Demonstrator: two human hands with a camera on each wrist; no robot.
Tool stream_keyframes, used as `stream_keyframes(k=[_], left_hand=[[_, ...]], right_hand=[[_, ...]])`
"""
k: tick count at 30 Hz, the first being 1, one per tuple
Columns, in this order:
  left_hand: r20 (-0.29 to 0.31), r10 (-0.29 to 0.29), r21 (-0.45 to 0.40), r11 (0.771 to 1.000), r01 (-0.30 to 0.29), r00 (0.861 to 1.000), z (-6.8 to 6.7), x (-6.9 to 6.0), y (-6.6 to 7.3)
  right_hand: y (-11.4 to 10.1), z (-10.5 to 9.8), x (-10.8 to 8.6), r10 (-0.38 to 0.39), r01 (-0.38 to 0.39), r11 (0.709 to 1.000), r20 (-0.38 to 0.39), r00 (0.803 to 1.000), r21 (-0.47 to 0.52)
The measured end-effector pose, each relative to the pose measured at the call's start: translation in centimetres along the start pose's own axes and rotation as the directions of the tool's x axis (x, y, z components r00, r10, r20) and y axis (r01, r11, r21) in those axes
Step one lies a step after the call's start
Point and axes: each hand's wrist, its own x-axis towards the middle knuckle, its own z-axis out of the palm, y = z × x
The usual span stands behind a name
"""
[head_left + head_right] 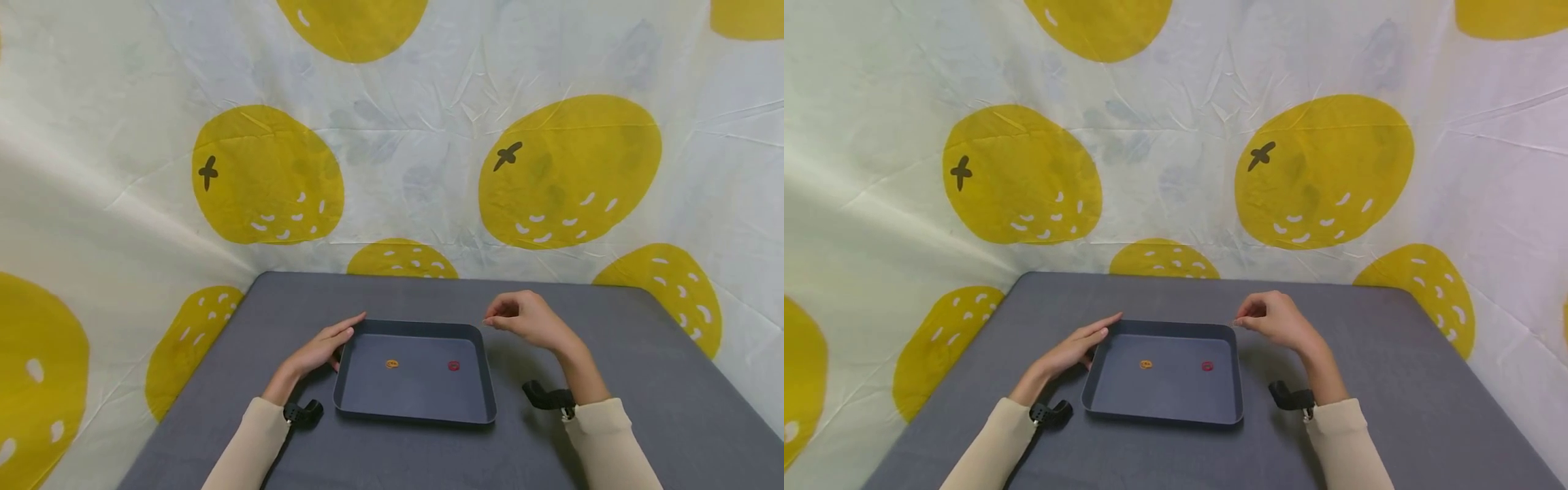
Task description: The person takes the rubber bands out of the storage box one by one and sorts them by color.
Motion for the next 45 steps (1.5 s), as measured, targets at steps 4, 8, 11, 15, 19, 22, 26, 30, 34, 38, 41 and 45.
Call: stream_keyframes(k=[4, 8, 11, 15, 19, 22, 26, 30, 34, 38, 41, 45], left_hand=[[0.005, 0.013, -0.006, 1.000, -0.013, 1.000, 0.2, 0.2, -0.1], [0.003, 0.021, -0.001, 1.000, -0.021, 1.000, 0.0, 0.2, -0.2], [0.003, 0.020, -0.004, 1.000, -0.020, 1.000, -0.1, 0.2, -0.1], [0.001, 0.019, -0.003, 1.000, -0.019, 1.000, -0.3, 0.2, 0.1], [-0.003, 0.027, 0.004, 1.000, -0.027, 1.000, -0.2, 0.3, 0.1], [-0.008, 0.030, 0.004, 1.000, -0.030, 1.000, 0.0, 0.4, -0.1], [-0.007, 0.026, -0.002, 1.000, -0.026, 1.000, 0.4, 0.5, -0.3], [-0.005, 0.025, -0.004, 1.000, -0.025, 1.000, 0.6, 0.7, -0.5], [-0.004, 0.038, -0.001, 0.999, -0.038, 0.999, 0.4, 0.8, -0.6], [0.007, 0.051, -0.002, 0.999, -0.051, 0.999, 0.2, 0.7, -0.6], [0.016, 0.056, -0.006, 0.998, -0.056, 0.998, 0.1, 0.5, -0.5], [0.021, 0.055, -0.002, 0.998, -0.055, 0.998, 0.0, 0.2, -0.5]], right_hand=[[1.4, -1.0, -0.6, 0.027, -0.027, 0.999, -0.002, 1.000, 0.027], [2.6, -1.6, -1.1, 0.056, -0.055, 0.997, -0.008, 0.998, 0.054], [3.3, -2.0, -1.4, 0.073, -0.072, 0.995, -0.020, 0.997, 0.063], [4.0, -2.3, -1.7, 0.092, -0.090, 0.994, -0.041, 0.995, 0.061], [4.5, -2.4, -1.9, 0.106, -0.104, 0.993, -0.046, 0.993, 0.058], [4.9, -2.5, -2.1, 0.113, -0.110, 0.992, -0.041, 0.993, 0.063], [5.4, -2.4, -2.3, 0.123, -0.120, 0.990, -0.040, 0.992, 0.074], [5.8, -2.4, -2.6, 0.129, -0.126, 0.989, -0.029, 0.991, 0.081], [6.0, -2.3, -2.9, 0.118, -0.117, 0.989, -0.014, 0.993, 0.094], [6.6, -2.1, -3.4, 0.098, -0.096, 0.990, -0.010, 0.995, 0.100], [7.0, -1.9, -3.8, 0.091, -0.089, 0.992, -0.011, 0.996, 0.090], [7.3, -1.7, -4.0, 0.102, -0.099, 0.992, -0.026, 0.995, 0.075]])
